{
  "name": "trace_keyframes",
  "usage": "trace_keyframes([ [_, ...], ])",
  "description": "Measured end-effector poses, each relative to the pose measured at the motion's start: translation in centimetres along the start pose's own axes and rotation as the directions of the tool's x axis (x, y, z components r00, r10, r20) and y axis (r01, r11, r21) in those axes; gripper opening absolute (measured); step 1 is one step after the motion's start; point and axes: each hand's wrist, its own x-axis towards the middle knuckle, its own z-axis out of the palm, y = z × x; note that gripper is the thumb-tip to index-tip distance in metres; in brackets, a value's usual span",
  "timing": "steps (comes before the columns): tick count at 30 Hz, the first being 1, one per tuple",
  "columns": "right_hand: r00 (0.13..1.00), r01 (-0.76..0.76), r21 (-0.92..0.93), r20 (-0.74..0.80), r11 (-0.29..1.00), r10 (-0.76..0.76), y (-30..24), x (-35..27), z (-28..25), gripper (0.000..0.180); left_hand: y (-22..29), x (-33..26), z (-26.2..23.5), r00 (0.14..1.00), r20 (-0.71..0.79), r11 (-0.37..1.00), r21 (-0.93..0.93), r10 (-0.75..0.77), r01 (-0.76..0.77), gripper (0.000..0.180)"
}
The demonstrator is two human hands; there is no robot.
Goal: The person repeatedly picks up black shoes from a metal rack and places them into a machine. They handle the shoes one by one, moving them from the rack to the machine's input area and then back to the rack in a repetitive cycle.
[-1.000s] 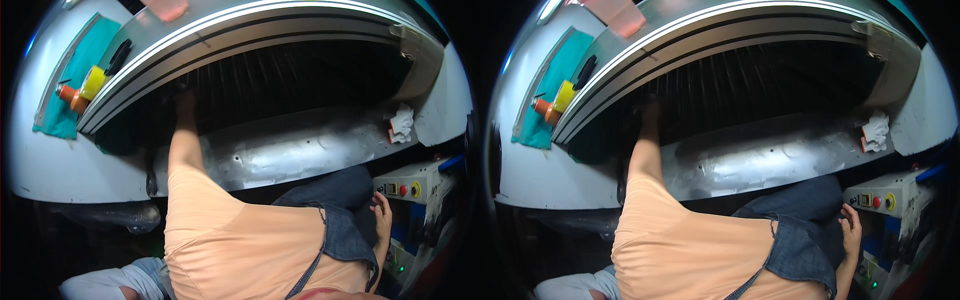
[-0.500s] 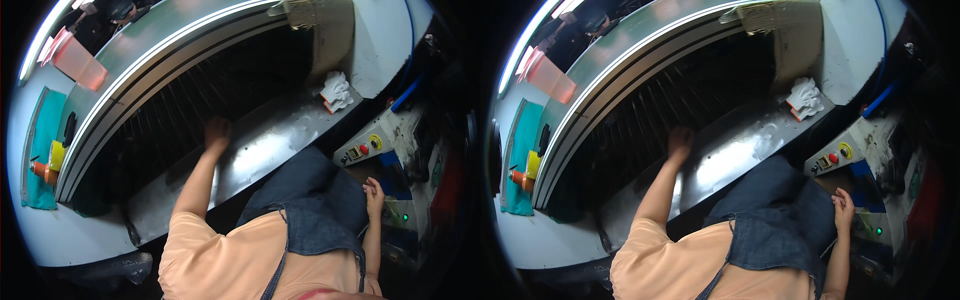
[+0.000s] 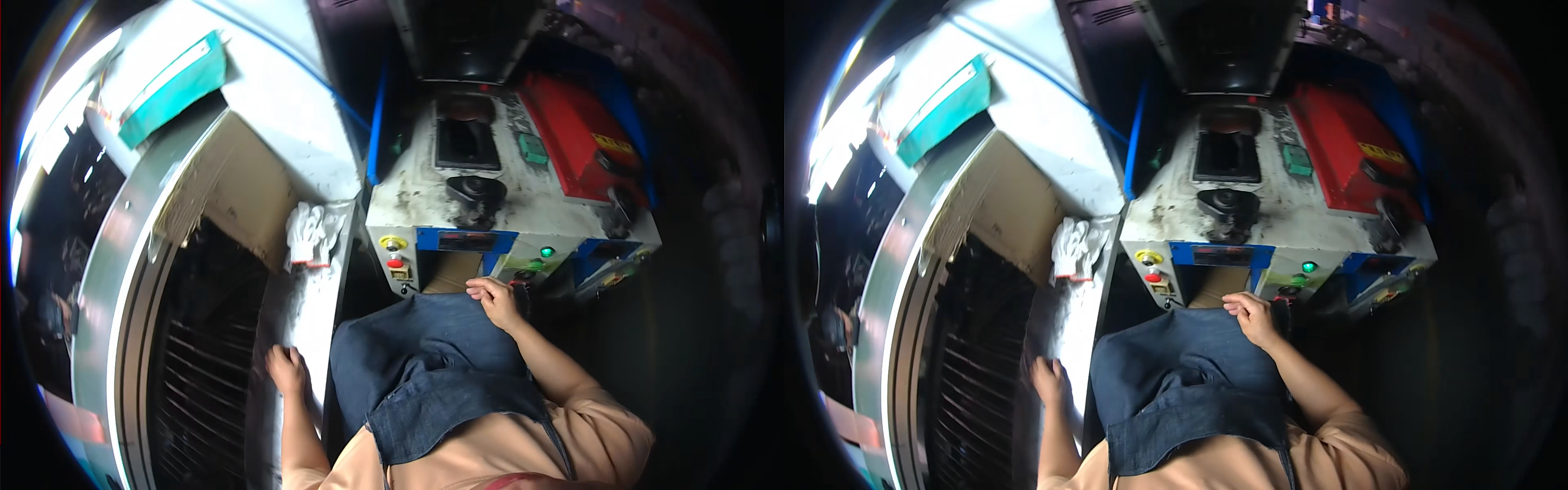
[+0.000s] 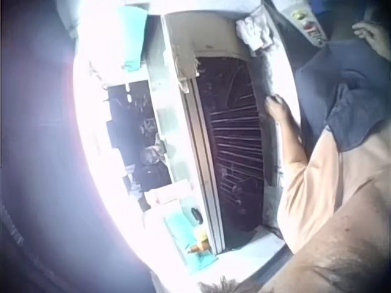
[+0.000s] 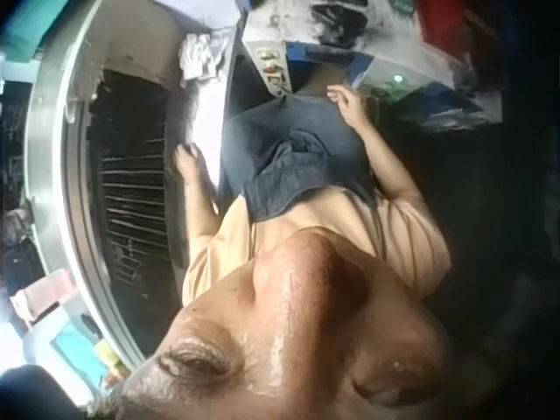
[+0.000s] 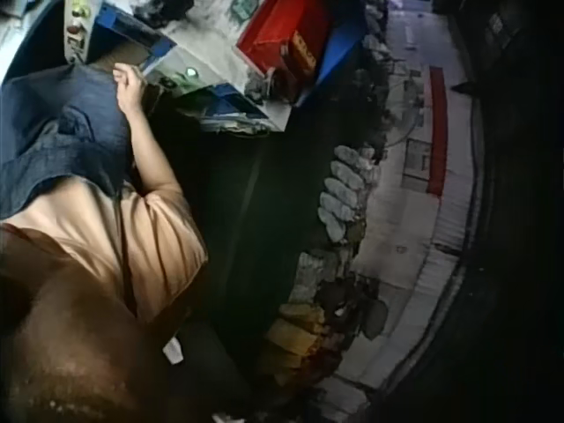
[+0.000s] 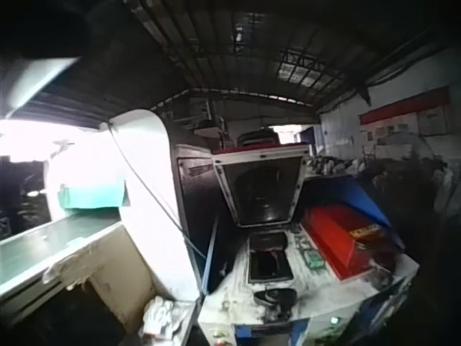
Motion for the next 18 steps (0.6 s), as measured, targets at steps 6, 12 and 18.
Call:
trace_keyframes([
  [6, 0.999, 0.032, 0.045, -0.030, 0.998, -0.031, -0.2, -0.6, -0.8, 0.034, 0.2, -0.2, 0.1, 1.000, -0.013, 0.999, 0.034, -0.006, 0.006, 0.022],
  [12, 0.997, 0.052, 0.081, -0.069, 0.995, -0.046, -0.1, -0.9, -1.0, 0.032, 1.1, -0.3, -0.5, 1.000, -0.004, 0.998, 0.066, -0.021, 0.022, 0.022],
  [18, 0.997, 0.043, 0.142, -0.070, 0.989, -0.033, 0.8, -1.0, -0.9, 0.034, 1.1, -0.3, -0.1, 1.000, -0.015, 0.997, 0.079, -0.006, 0.007, 0.022],
])
